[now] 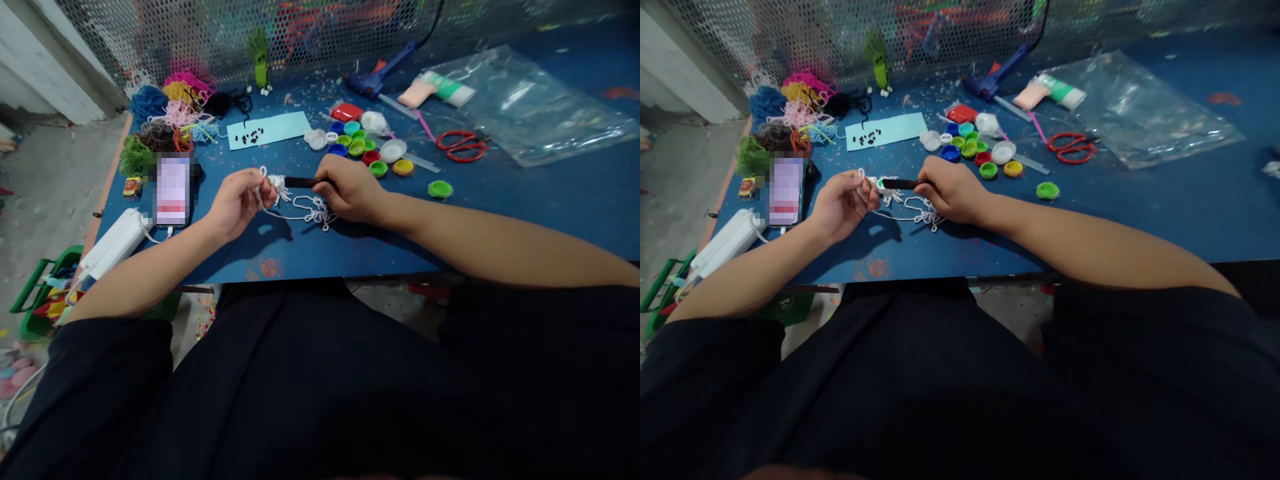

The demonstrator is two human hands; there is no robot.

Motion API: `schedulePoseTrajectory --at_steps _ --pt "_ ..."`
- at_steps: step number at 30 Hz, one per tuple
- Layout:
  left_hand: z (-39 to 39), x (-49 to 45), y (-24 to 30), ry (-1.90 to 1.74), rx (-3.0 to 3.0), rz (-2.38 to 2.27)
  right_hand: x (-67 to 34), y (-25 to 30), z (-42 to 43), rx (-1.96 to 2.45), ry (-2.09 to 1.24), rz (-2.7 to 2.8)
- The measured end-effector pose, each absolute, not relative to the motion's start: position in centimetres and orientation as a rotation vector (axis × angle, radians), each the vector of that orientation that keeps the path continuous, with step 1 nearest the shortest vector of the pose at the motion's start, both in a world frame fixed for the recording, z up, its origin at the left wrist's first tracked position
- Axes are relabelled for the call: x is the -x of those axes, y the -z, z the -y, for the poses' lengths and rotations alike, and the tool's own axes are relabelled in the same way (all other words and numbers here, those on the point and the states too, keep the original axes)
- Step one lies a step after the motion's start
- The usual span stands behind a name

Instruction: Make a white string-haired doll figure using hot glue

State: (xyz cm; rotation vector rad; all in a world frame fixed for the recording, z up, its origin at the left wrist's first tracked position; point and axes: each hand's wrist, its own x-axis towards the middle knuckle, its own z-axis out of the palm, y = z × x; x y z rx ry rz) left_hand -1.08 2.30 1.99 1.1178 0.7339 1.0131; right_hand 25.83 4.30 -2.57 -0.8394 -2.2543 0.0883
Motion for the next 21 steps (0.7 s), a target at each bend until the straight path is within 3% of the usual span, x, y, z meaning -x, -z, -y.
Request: schedulePoseTrajectory --at_steps 21 --pt "-1.83 1.12 -2.21 -0.736 -1.233 -0.668 -25.54 2.18 -3.65 0.828 -0.259 2.253"
